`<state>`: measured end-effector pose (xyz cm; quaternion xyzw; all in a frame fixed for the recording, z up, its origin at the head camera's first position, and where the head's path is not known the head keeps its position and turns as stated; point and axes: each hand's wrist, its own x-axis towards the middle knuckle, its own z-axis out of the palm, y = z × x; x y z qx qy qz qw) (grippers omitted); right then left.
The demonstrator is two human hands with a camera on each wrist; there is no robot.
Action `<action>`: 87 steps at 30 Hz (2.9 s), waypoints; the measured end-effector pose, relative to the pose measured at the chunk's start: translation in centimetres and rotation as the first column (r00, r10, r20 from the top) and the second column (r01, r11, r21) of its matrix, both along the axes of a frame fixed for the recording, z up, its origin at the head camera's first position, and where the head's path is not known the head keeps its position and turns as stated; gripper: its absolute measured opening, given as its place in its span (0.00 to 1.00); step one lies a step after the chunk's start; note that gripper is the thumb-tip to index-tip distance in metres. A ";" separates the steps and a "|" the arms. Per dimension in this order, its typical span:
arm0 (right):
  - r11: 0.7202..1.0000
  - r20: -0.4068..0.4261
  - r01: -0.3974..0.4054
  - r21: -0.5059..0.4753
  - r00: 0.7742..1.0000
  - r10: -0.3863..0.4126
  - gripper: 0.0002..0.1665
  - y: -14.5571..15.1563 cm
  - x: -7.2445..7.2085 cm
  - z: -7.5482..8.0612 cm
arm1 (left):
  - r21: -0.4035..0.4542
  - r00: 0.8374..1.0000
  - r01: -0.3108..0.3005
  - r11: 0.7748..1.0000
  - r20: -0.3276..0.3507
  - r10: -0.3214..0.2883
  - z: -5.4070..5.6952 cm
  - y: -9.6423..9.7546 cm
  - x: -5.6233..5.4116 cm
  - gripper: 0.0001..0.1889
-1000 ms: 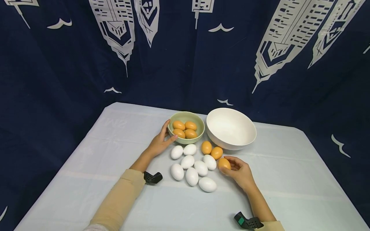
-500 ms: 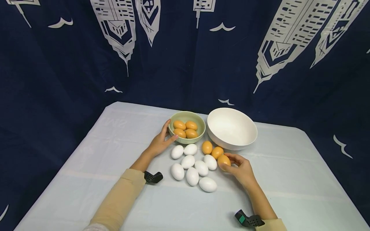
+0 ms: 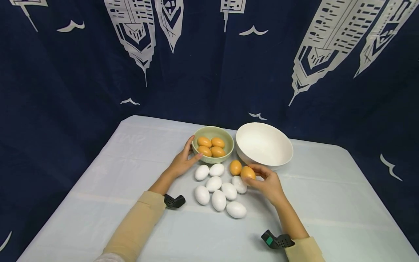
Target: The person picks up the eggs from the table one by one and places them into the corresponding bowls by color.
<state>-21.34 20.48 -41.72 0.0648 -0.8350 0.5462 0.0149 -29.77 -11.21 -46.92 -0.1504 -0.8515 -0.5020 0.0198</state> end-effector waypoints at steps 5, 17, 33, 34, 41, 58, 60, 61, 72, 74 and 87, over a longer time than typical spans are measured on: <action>1.000 0.029 -0.005 0.001 1.000 0.005 0.32 -0.8 -0.8 0.6 | -0.003 1.000 0.001 1.000 -0.006 -0.001 0.0 0.0 0.0 0.43; 0.995 0.015 -0.088 -0.044 0.996 0.089 0.31 -2.8 -2.5 1.8 | -0.014 1.000 -0.009 1.000 0.010 0.009 0.1 0.1 0.0 0.42; 0.992 0.012 -0.123 -0.038 0.992 0.123 0.31 -5.6 -4.7 3.1 | -0.018 1.000 -0.006 1.000 0.004 0.006 0.1 0.0 -0.1 0.42; 0.992 0.011 -0.122 -0.040 0.992 0.122 0.31 -5.7 -4.8 3.2 | -0.018 1.000 -0.006 1.000 0.003 0.006 0.1 -0.1 -0.1 0.42; 0.992 0.025 -0.103 -0.067 0.994 0.105 0.32 -6.6 -6.2 3.4 | -0.008 1.000 -0.002 1.000 0.002 0.002 0.1 -0.1 0.0 0.43; 0.993 -0.009 -0.102 0.056 0.995 0.103 0.34 -8.7 -9.0 3.2 | -0.009 1.000 0.002 1.000 -0.002 -0.002 -0.1 -0.1 -0.1 0.43; 0.993 -0.001 -0.098 0.071 0.995 0.098 0.34 -9.1 -9.2 3.3 | -0.010 1.000 0.002 1.000 0.002 -0.002 0.0 -0.1 0.0 0.43; 0.992 0.003 -0.098 0.076 0.995 0.098 0.34 -9.3 -9.3 3.3 | -0.010 1.000 0.002 1.000 0.005 -0.002 0.0 -0.1 0.0 0.43; 0.988 0.013 -0.099 0.118 0.995 0.098 0.32 -11.1 -10.4 2.7 | -0.021 1.000 0.000 1.000 0.014 0.000 0.4 0.0 0.1 0.42; 0.988 0.006 -0.095 0.121 0.995 0.095 0.32 -11.5 -10.7 2.6 | -0.016 1.000 0.001 1.000 0.014 -0.001 0.3 -0.1 0.1 0.42; 0.972 -0.080 -0.052 0.228 0.994 0.072 0.31 -12.6 -11.7 2.0 | -0.001 1.000 0.004 1.000 0.022 -0.004 0.1 -0.2 -0.1 0.44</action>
